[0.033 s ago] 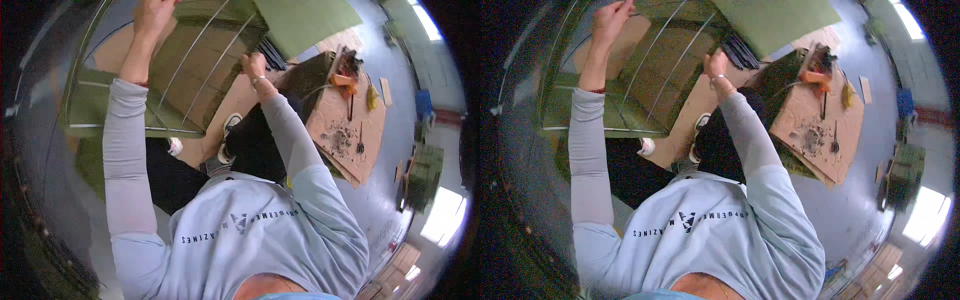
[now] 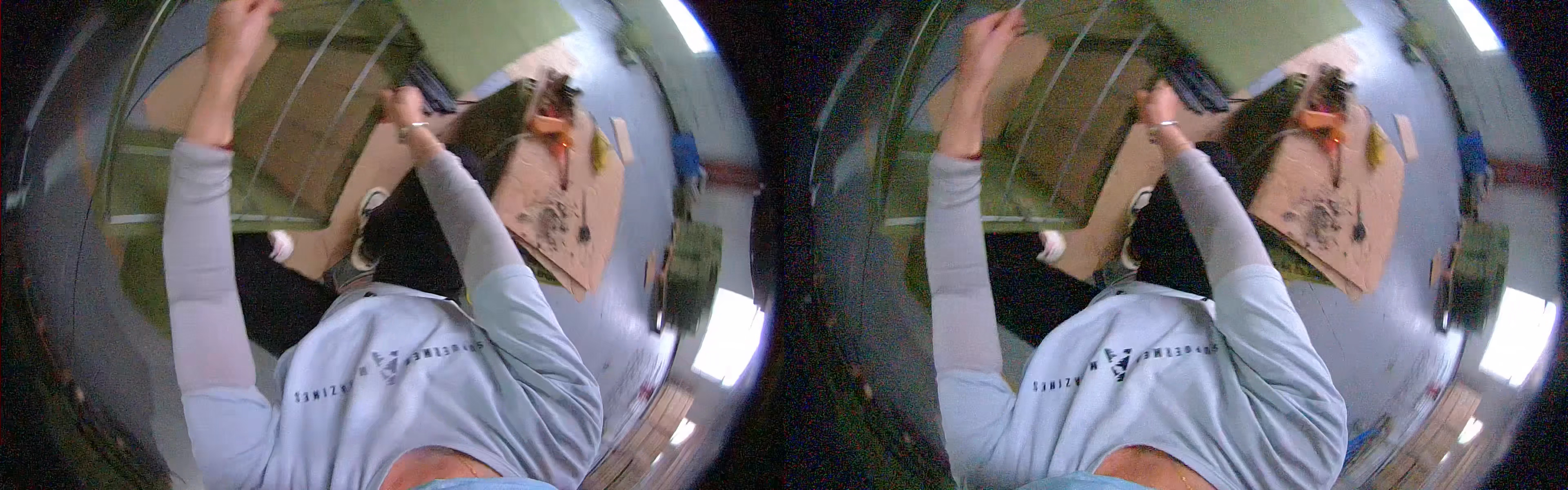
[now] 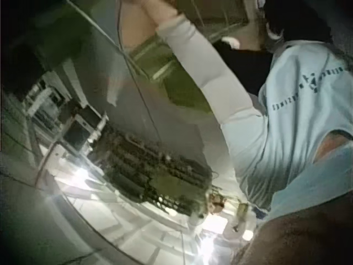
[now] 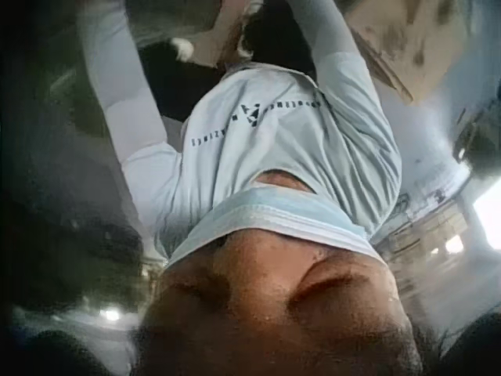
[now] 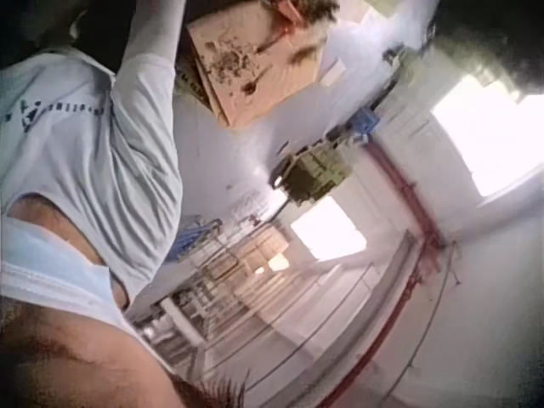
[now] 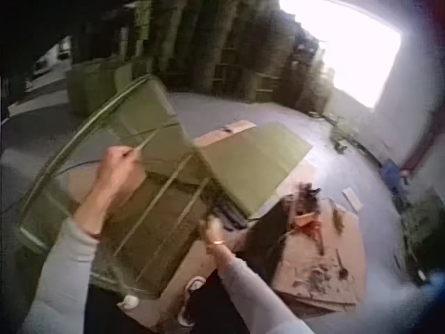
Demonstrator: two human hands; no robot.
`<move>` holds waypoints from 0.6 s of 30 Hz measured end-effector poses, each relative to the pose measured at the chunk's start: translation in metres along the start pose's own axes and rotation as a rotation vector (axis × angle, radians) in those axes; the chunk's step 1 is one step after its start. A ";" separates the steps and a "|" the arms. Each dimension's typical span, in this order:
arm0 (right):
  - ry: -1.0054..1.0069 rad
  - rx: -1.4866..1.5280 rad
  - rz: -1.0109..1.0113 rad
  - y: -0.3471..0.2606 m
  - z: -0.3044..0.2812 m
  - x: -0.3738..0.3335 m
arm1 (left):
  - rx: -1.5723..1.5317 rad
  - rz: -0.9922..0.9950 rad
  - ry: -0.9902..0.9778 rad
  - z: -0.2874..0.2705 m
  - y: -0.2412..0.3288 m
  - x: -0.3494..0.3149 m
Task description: Assemble and secure fabric or mesh over a large wire frame structure using glue and hand adjustments.
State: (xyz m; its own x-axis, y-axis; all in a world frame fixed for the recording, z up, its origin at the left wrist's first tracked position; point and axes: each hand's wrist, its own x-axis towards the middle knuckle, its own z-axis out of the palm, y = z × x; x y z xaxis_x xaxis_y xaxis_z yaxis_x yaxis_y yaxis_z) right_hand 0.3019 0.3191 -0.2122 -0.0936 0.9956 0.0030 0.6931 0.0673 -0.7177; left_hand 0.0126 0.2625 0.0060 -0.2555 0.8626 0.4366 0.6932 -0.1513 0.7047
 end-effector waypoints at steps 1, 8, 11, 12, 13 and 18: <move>-0.021 0.331 0.213 0.017 -0.010 0.004 | 0.014 -0.042 0.001 0.017 0.012 0.005; 0.657 -0.052 -0.245 0.021 -0.193 -0.036 | -0.091 -0.272 0.072 -0.052 -0.046 0.016; 0.747 -0.169 -0.065 0.121 -0.276 -0.048 | -0.038 -0.328 0.038 -0.086 -0.046 0.007; 0.746 -0.149 0.044 0.133 -0.282 -0.048 | -0.082 -0.346 0.081 -0.097 -0.047 -0.001; 0.764 -0.160 0.050 0.190 -0.294 -0.049 | -0.152 -0.346 0.091 -0.089 -0.043 0.002; 0.513 -0.012 0.408 0.263 -0.235 0.053 | -0.171 -0.475 -0.027 -0.094 -0.046 0.007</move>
State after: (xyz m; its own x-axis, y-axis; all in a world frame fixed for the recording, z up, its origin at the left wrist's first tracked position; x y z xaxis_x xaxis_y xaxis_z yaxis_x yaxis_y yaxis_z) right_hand 0.6477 0.4049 -0.2372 0.5291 0.8460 0.0657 0.6089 -0.3246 -0.7238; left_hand -0.0844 0.2298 0.0292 -0.4970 0.8671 0.0322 0.3838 0.1864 0.9044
